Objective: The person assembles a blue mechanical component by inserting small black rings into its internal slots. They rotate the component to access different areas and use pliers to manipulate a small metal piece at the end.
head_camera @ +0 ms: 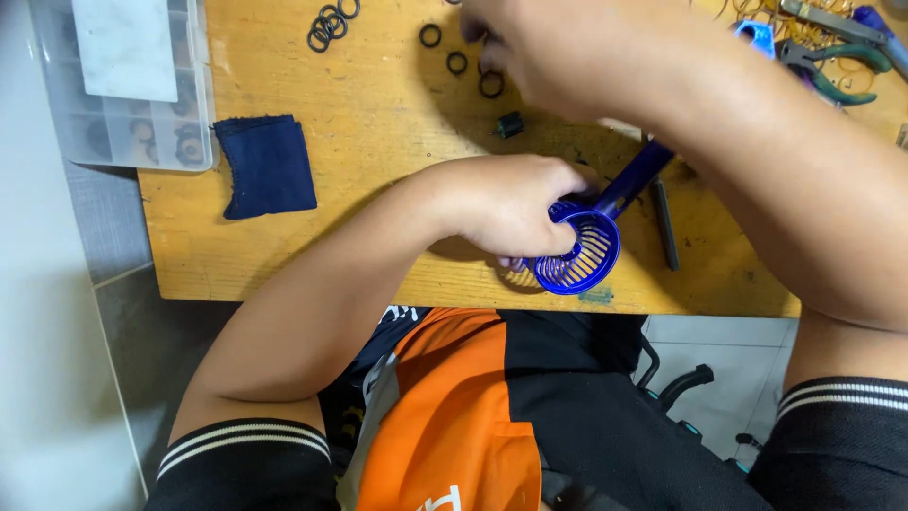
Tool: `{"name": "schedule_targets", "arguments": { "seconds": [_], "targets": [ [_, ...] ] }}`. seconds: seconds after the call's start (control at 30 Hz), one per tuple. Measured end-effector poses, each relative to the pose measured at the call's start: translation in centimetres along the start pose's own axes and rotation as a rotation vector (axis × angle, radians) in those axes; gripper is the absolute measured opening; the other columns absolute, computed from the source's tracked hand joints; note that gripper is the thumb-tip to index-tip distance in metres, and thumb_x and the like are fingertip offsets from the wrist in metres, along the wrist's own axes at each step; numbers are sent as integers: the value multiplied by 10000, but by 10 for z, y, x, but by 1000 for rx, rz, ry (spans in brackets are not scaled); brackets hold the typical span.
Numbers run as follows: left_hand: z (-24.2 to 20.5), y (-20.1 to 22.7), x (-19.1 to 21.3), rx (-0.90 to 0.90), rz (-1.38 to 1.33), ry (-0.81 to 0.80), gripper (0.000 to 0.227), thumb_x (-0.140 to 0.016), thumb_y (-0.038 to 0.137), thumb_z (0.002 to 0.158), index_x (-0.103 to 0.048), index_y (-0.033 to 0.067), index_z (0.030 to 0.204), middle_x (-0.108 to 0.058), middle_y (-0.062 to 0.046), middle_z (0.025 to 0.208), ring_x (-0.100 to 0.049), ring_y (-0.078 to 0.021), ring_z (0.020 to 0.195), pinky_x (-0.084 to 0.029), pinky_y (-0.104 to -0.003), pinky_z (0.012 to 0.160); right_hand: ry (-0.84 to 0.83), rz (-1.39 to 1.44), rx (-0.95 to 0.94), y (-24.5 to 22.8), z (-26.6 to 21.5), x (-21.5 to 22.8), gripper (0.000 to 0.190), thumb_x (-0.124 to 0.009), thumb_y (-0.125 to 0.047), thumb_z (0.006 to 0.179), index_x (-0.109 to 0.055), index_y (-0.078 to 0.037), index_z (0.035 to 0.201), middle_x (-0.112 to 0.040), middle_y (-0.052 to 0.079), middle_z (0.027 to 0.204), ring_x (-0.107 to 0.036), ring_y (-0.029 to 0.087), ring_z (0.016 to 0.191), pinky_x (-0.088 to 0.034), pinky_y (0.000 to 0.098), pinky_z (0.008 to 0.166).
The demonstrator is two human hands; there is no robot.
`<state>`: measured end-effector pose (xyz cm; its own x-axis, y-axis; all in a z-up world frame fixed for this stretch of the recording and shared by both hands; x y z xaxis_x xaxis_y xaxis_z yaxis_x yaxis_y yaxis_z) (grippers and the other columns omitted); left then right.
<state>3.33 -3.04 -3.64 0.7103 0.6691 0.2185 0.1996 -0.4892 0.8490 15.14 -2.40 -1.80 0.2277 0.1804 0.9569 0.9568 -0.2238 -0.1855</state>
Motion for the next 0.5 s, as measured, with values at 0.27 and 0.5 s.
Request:
{"name": "schedule_targets", "arguments": {
  "seconds": [0.27,0.5],
  "targets": [
    [-2,-3,1,104,94,-24,351,-613,365,949,-773,103,1116,-882,-124,1019,-774,-289,814,-573,-455,715,265,-542,235,-18,-26,-24,139,-655,-271,1111,-730,-248,997,-732,-48,1014,-683,201,938,-546,360,783],
    [9,-11,-5,-22,47,46,473,-639,320,920,-736,137,1345,-871,-106,1269,-842,-298,1015,-636,-439,842,150,-163,100,10,-48,3,273,-704,-289,1153,-712,-18,1185,-794,191,1062,-787,456,927,-623,587,754]
  ]
}}
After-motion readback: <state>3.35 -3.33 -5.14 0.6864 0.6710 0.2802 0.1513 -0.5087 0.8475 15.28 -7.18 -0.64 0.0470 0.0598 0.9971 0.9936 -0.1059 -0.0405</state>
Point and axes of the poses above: each hand's wrist, its own z-axis towards the middle knuckle, its own x-axis out of the back of the hand, y = z × x, the point moved 5 cm from there along z, towards the middle knuckle
